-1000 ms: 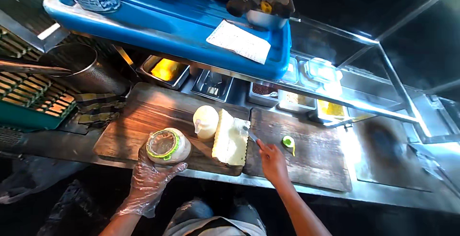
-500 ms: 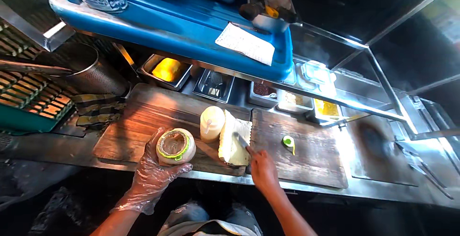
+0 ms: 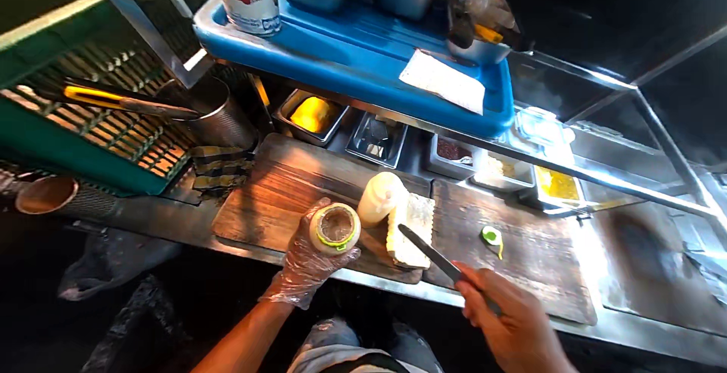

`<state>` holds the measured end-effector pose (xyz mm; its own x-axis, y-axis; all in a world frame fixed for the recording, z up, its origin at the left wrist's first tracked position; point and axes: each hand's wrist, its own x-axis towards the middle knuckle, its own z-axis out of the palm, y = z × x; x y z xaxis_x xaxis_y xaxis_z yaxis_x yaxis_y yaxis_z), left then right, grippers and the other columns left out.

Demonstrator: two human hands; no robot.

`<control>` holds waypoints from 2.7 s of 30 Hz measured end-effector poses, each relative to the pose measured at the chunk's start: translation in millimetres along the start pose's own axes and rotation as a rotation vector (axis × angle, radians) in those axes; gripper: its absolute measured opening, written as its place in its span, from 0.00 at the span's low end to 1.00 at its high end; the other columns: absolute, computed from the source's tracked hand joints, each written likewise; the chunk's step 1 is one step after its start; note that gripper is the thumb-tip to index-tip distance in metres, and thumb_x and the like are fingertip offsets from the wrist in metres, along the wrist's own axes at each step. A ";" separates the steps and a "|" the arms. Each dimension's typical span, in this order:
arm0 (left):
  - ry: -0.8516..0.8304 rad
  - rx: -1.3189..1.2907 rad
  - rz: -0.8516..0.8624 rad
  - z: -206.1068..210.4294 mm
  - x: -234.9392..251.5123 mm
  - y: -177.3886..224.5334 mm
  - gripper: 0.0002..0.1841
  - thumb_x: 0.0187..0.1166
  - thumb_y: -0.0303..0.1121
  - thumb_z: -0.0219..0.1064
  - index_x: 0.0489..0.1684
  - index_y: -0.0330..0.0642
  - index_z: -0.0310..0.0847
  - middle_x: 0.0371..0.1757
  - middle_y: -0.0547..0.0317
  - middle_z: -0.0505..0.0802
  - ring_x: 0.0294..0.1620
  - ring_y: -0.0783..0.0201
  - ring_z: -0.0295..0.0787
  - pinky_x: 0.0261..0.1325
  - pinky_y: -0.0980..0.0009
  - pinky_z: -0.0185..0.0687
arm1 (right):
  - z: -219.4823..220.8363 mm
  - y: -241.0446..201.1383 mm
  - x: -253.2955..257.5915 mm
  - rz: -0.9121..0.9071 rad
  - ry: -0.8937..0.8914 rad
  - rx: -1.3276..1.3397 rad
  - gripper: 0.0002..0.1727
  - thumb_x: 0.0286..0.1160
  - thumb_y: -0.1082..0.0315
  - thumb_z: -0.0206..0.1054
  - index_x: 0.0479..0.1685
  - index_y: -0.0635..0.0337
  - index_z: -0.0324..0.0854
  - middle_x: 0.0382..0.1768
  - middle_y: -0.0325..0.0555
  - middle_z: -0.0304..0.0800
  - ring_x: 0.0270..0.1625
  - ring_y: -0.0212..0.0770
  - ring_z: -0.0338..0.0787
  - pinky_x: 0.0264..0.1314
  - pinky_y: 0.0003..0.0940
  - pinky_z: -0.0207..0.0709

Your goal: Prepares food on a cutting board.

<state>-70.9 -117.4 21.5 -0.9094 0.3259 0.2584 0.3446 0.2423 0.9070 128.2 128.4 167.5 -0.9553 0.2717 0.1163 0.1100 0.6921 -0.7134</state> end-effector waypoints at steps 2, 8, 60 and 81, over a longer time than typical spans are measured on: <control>0.000 0.014 0.035 2.1 -1.3 1.3 0.63 0.36 0.56 0.93 0.78 0.29 0.68 0.70 0.45 0.88 0.72 0.62 0.85 0.78 0.63 0.80 | -25.7 -40.8 30.8 -0.143 -0.097 -0.117 0.16 0.91 0.55 0.59 0.66 0.48 0.87 0.35 0.36 0.94 0.30 0.28 0.90 0.31 0.28 0.88; -0.034 0.072 0.132 3.7 -10.7 21.2 0.57 0.39 0.58 0.92 0.72 0.28 0.74 0.65 0.42 0.90 0.68 0.60 0.88 0.74 0.63 0.83 | -42.9 -129.5 106.3 -0.246 -0.562 -0.677 0.11 0.81 0.55 0.56 0.41 0.43 0.84 0.19 0.34 0.78 0.23 0.39 0.83 0.20 0.40 0.71; -0.275 -0.026 -0.030 15.0 -55.4 121.6 0.58 0.34 0.53 0.95 0.77 0.38 0.74 0.71 0.58 0.88 0.74 0.68 0.83 0.80 0.68 0.79 | -39.2 105.4 50.7 0.368 -0.567 0.445 0.19 0.91 0.56 0.57 0.69 0.51 0.85 0.42 0.40 0.94 0.26 0.31 0.86 0.27 0.28 0.81; -0.125 -0.047 -0.132 -45.8 -16.3 45.5 0.63 0.29 0.52 0.94 0.79 0.36 0.69 0.72 0.56 0.87 0.73 0.68 0.82 0.79 0.69 0.77 | 96.0 70.4 -67.8 0.290 0.019 -0.317 0.22 0.83 0.62 0.60 0.74 0.44 0.85 0.55 0.55 0.87 0.44 0.49 0.92 0.37 0.45 0.90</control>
<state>-51.1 -153.5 73.8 -0.9090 0.4057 0.0954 0.2102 0.2486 0.9455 174.4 94.5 43.0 -0.8676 0.4954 -0.0430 0.4549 0.7557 -0.4712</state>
